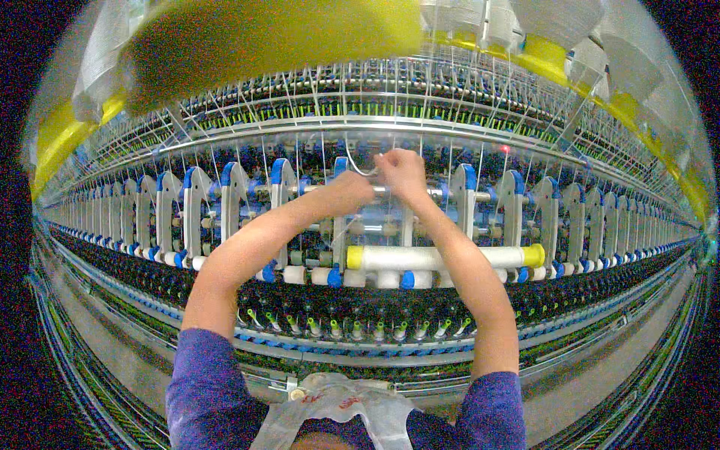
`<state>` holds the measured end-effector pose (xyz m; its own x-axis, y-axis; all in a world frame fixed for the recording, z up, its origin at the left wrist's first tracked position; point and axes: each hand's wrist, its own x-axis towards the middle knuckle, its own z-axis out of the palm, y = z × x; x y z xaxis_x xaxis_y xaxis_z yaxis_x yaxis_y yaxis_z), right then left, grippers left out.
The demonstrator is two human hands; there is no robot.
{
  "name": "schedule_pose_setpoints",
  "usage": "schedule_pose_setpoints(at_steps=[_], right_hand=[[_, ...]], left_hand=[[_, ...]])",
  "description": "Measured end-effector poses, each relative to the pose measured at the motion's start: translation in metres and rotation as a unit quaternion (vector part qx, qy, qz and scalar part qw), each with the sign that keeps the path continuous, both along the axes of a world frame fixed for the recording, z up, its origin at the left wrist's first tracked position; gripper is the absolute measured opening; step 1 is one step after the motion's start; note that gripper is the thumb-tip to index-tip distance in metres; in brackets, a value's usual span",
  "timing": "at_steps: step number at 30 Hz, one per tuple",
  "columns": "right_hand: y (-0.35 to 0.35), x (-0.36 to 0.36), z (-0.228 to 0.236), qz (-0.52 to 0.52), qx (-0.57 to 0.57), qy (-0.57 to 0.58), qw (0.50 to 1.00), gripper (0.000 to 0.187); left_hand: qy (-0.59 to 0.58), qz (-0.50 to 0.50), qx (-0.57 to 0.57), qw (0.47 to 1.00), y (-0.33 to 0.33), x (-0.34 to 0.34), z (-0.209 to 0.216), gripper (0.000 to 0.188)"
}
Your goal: The person operates a large textile machine, repeatedly threading white yarn through guides and tensioners, inserting green plastic tubes into slots, and handling yellow cylindrical components. The operator moves along the machine row, adjusting components and managing yarn flow.
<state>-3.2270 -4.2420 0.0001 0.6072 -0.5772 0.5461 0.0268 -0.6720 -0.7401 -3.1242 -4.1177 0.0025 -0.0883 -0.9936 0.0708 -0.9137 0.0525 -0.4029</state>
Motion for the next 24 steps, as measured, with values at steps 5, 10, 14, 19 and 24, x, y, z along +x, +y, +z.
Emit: schedule_pose_setpoints(at_steps=[5,10,14,19,24], right_hand=[[-0.013,-0.038,0.002,-0.019,0.042,-0.001,0.999,0.026],[-0.018,-0.052,-0.005,-0.012,0.107,0.017,0.994,0.025],[-0.015,-0.047,-0.01,-0.005,0.118,-0.003,0.993,0.025],[-0.015,-0.042,-0.012,-0.015,0.103,-0.006,0.995,0.024],[-0.012,-0.04,-0.015,-0.007,0.09,0.002,0.996,0.024]], left_hand=[[-0.021,0.049,0.178,0.983,-0.054,0.012,-0.017,0.027],[0.003,0.087,0.253,0.963,-0.064,0.018,-0.024,0.036],[0.038,0.101,0.259,0.96,-0.061,0.016,-0.02,0.04],[0.072,0.107,0.264,0.956,-0.063,0.018,-0.018,0.044],[0.075,0.089,0.265,0.957,-0.07,0.021,-0.029,0.043]])
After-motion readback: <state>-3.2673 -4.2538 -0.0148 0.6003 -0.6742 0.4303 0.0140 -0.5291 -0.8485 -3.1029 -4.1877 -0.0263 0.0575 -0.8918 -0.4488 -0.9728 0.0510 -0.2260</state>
